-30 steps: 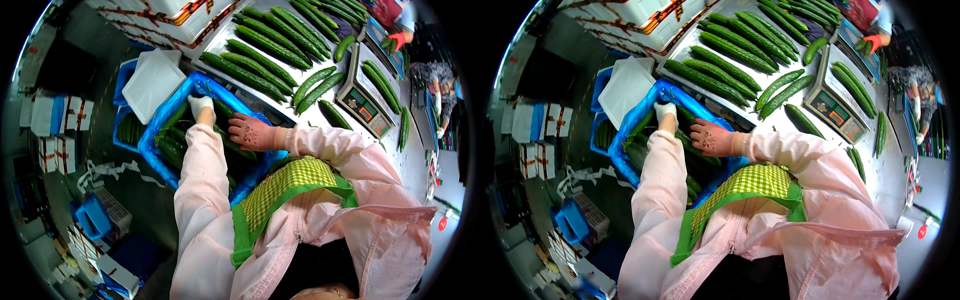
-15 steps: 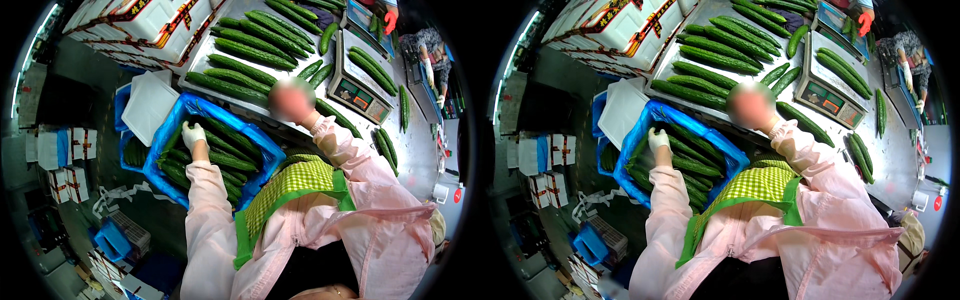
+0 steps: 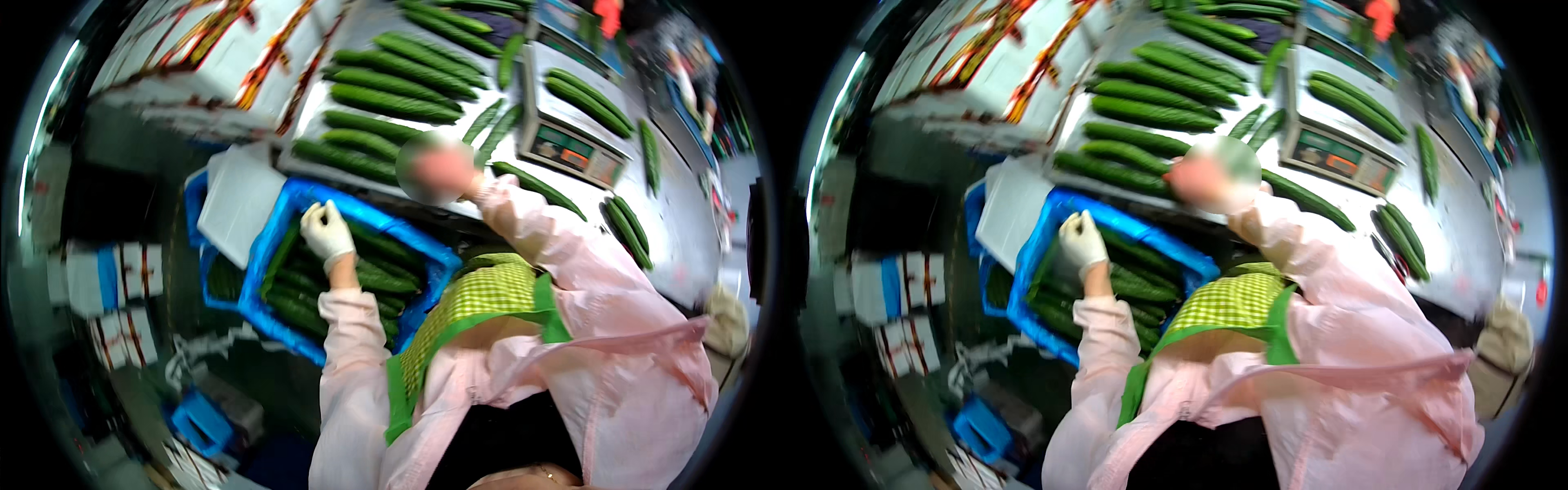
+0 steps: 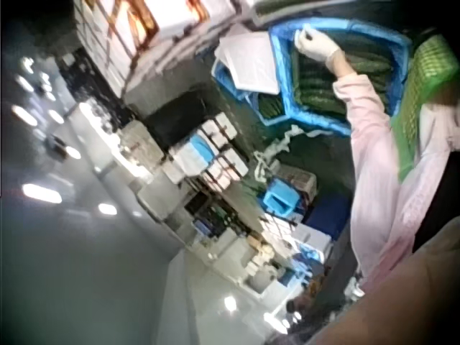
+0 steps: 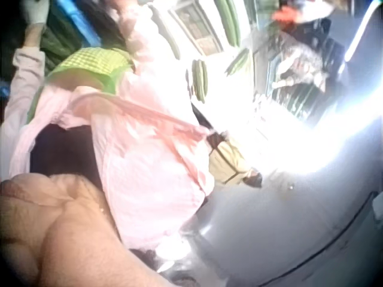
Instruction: The person weighs cucumbers on a scale and places them into a blue plastic-lined crate.
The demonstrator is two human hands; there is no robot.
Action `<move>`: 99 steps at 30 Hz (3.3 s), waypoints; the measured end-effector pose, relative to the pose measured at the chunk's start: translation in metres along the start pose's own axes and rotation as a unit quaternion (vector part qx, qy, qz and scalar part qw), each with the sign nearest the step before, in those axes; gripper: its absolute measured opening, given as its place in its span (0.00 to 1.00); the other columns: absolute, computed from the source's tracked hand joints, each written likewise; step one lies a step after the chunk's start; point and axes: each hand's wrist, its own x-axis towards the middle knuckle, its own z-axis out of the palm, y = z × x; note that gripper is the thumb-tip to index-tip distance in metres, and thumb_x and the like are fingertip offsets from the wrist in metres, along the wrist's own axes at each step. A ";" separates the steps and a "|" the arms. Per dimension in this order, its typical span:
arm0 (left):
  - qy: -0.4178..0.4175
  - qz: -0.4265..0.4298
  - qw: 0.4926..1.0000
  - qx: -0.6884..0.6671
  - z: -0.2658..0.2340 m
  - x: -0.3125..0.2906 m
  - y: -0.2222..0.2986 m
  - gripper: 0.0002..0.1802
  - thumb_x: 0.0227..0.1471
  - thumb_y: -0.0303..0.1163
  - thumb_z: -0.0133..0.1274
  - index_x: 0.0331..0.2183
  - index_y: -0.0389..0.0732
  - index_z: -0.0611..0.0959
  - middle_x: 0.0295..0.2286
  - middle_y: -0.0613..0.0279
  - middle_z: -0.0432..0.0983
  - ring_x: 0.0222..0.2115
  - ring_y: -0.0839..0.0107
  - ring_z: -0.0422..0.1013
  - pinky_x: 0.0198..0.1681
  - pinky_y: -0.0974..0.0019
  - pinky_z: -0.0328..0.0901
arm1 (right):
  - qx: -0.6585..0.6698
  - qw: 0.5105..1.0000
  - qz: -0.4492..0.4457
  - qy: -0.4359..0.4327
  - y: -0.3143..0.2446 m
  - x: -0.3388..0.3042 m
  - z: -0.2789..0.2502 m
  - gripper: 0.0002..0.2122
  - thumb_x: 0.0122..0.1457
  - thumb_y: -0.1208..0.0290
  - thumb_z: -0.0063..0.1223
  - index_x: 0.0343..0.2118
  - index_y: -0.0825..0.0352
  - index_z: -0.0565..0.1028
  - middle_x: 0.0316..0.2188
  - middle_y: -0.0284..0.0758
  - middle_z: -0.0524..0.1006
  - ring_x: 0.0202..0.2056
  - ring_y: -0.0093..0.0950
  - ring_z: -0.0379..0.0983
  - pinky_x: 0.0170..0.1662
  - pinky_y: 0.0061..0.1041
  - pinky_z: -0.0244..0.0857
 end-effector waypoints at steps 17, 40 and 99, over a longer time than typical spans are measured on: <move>-0.017 0.400 0.914 0.070 -0.031 0.027 0.132 0.48 0.41 0.38 0.66 0.60 0.37 0.61 0.57 0.49 0.59 0.59 0.50 0.55 0.61 0.47 0.52 | 0.481 0.874 0.000 -0.070 0.017 -0.075 -0.118 0.23 0.56 0.43 0.53 0.28 0.63 0.76 0.18 0.35 0.70 0.21 0.30 0.68 0.27 0.30 0.62; -0.470 0.286 0.809 -0.206 0.189 0.014 0.380 0.22 0.46 0.33 0.63 0.44 0.39 0.79 0.35 0.59 0.73 0.35 0.66 0.73 0.40 0.66 0.68 | 0.161 0.954 0.247 0.058 0.373 -0.215 -0.170 0.28 0.58 0.44 0.50 0.53 0.63 0.72 0.50 0.44 0.74 0.52 0.44 0.69 0.56 0.37 0.60; -0.348 0.143 0.831 -0.409 0.222 0.049 0.456 0.08 0.51 0.30 0.62 0.28 0.34 0.84 0.30 0.64 0.80 0.24 0.79 0.73 0.29 0.75 0.68 | 0.259 0.727 0.403 0.492 0.276 -0.436 -0.124 0.17 0.63 0.63 0.51 0.45 0.75 0.72 0.31 0.37 0.76 0.32 0.25 0.71 0.39 0.23 0.65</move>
